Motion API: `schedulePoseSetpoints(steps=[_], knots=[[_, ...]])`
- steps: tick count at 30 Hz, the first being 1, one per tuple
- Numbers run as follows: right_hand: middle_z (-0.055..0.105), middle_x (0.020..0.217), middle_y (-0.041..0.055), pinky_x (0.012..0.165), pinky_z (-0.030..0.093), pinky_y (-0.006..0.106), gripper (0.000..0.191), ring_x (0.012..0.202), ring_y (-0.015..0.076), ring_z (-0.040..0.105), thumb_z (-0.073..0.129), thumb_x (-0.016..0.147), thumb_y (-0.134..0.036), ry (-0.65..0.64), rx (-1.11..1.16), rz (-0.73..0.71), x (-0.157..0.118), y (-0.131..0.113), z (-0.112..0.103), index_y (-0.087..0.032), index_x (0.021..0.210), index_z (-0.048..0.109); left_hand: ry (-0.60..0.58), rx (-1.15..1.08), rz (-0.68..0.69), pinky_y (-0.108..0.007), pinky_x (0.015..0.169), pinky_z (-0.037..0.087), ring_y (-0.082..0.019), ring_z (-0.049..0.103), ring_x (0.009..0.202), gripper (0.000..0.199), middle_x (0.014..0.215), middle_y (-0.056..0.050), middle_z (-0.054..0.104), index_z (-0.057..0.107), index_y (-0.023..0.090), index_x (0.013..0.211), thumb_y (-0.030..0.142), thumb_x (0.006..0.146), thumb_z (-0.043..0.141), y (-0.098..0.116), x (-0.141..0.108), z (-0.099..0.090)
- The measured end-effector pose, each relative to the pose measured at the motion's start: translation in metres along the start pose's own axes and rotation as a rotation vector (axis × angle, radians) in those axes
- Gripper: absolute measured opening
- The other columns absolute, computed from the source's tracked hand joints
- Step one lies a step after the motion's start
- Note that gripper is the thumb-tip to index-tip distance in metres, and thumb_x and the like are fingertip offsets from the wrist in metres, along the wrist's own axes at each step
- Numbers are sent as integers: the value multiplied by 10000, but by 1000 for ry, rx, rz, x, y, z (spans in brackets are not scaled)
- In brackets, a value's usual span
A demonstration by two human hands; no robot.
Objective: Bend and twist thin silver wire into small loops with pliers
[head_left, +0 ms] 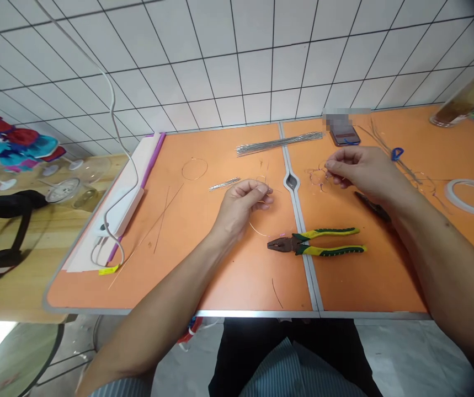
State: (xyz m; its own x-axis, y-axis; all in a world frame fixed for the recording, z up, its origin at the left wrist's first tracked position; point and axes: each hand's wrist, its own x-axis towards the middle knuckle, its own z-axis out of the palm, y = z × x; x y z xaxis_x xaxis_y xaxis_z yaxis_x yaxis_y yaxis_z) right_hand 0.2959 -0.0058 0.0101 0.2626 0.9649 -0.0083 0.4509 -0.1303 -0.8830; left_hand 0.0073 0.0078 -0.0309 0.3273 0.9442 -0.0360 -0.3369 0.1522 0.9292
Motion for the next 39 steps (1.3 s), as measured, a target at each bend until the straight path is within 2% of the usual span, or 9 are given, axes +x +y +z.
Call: schedulePoseSetpoints(steps=[5, 9, 14, 17, 19, 22, 26, 32, 39], knots=[[738, 697, 52, 601, 421, 334, 155, 636, 190, 611, 801, 902, -210, 6, -291, 93, 24, 28, -7, -220, 757, 746, 17, 15, -9, -235, 697, 595, -116, 727, 708, 296, 818, -28, 779, 786, 174, 759, 387, 731, 990, 1, 0, 2], [805, 859, 104, 694, 442, 388, 130, 784, 260, 670, 779, 919, -306, 64, -611, -52, 30, 43, -7, -239, 808, 772, -16, 65, -5, -242, 717, 597, -115, 723, 726, 274, 852, -32, 787, 777, 177, 774, 391, 779, 950, 2, -3, 3], [825, 982, 163, 735, 478, 440, 99, 883, 333, 704, 723, 955, -296, 180, -776, -127, 25, 42, -4, -229, 929, 791, -66, 117, -14, -239, 711, 595, -116, 726, 725, 231, 858, -38, 794, 784, 177, 796, 370, 847, 900, 1, -4, 4], [835, 1182, 152, 856, 552, 476, 218, 1073, 353, 744, 640, 1044, -289, 286, -750, -322, 7, 24, 6, -247, 1175, 810, -85, 136, -38, -232, 680, 580, -113, 714, 700, 203, 836, -42, 793, 786, 174, 791, 341, 858, 880, 0, -5, 5], [822, 1287, 129, 904, 594, 469, 296, 1091, 316, 764, 559, 1123, -321, 302, -657, -586, -9, 9, 16, -280, 1297, 795, -108, 153, -50, -230, 659, 569, -111, 700, 679, 193, 816, -42, 786, 784, 172, 783, 325, 864, 870, -1, -5, 5], [819, 1313, 85, 941, 617, 445, 324, 1155, 287, 769, 513, 1170, -323, 261, -661, -835, -32, -7, 30, -339, 1309, 806, -144, 178, -57, -231, 636, 559, -106, 688, 652, 172, 802, -36, 779, 777, 171, 773, 292, 873, 847, -2, -6, 6], [834, 1260, 53, 842, 584, 419, 327, 1055, 255, 753, 538, 1148, -240, 194, -760, -989, -42, -8, 41, -341, 1276, 821, -198, 228, -37, -243, 641, 558, -107, 684, 646, 162, 795, -29, 773, 769, 180, 780, 277, 903, 808, -3, -7, 7], [837, 1203, 59, 750, 473, 389, 297, 943, 231, 692, 556, 1091, -146, 201, -810, -1041, -32, 0, 37, -275, 1124, 821, -237, 287, -27, -254, 669, 558, -113, 679, 657, 187, 763, -17, 752, 764, 187, 807, 328, 915, 823, -2, -10, 8], [836, 1129, 70, 779, 455, 432, 343, 980, 275, 676, 502, 1100, -184, 27, -798, -934, -31, -1, 33, -305, 1101, 824, -204, 308, -38, -259, 663, 556, -122, 673, 648, 205, 741, -29, 749, 776, 187, 788, 346, 893, 853, -2, -10, 10]])
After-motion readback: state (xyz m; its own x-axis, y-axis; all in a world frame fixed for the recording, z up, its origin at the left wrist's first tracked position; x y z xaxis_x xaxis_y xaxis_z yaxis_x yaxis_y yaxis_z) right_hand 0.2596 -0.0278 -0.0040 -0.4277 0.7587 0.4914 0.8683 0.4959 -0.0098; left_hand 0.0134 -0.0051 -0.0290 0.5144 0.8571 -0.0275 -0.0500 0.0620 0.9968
